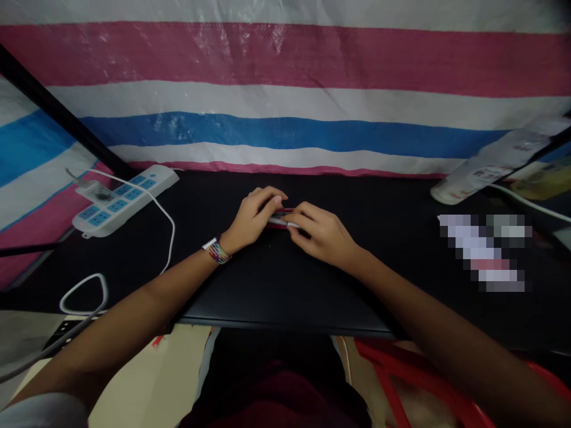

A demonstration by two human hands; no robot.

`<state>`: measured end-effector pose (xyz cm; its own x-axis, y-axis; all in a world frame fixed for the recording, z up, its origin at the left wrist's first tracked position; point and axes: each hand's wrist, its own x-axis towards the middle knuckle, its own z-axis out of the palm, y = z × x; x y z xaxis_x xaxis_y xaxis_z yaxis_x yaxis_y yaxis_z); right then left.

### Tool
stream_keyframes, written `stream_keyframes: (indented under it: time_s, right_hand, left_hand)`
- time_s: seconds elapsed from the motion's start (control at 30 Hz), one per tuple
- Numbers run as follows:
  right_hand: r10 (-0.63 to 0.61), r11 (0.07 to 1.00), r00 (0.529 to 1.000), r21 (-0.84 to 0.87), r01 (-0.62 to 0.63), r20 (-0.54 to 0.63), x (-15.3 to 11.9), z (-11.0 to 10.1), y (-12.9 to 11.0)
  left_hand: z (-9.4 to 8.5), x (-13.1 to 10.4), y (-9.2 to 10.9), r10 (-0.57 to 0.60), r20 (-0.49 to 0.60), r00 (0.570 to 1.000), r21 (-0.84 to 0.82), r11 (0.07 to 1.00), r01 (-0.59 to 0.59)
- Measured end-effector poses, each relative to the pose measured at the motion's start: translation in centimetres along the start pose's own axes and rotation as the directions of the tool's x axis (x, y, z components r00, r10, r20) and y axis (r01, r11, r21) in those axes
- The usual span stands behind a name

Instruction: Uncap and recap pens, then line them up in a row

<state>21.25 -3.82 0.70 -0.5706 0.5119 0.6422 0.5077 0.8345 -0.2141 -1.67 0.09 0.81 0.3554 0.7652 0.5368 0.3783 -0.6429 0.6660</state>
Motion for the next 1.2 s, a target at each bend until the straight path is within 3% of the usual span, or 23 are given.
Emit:
stream_keyframes:
  time_s: [0.13,0.3,0.37,0.47,0.6,0.77,1.03,1.2]
  right_hand:
    - [0.189,0.981,0.978,0.058,-0.185,-0.082,-0.2,-0.5,1.6]
    - [0.347,0.929,0.932,0.171,-0.327,-0.104,0.1,-1.1,3.4]
    - [0.484,0.84,0.871,0.325,-0.435,-0.086,0.3,-1.3,3.8]
    - [0.636,0.623,0.771,0.586,-0.519,0.006,0.6,-1.3,4.2]
    - [0.688,0.426,0.721,0.758,-0.494,0.083,0.6,-1.0,4.5]
    - [0.74,0.299,0.658,0.809,-0.506,0.138,0.5,-0.5,4.6]
    - [0.749,0.246,0.648,0.851,-0.464,0.137,0.6,-0.1,4.4]
    - [0.722,0.309,0.684,0.837,-0.453,0.104,0.5,0.2,4.4]
  left_hand:
    - [-0.2,0.1,0.6,0.148,0.06,0.987,0.078,0.985,-0.152]
    - [-0.1,0.2,0.2,0.146,-0.018,0.989,0.065,0.987,-0.144]
    - [-0.2,0.4,-0.2,0.122,-0.064,0.99,0.059,0.991,-0.118]
    - [-0.4,0.5,-0.6,0.076,-0.129,0.989,0.037,0.997,-0.072]
    - [-0.6,0.7,-0.8,0.001,-0.144,0.99,0.008,1.0,0.0]
    - [-0.7,0.7,-0.6,-0.061,-0.114,0.992,-0.037,0.998,0.057]
    - [-1.2,0.9,-0.8,-0.154,-0.053,0.987,-0.117,0.982,0.147]
    - [-0.8,0.7,-1.3,-0.188,-0.069,0.98,-0.133,0.975,0.178]
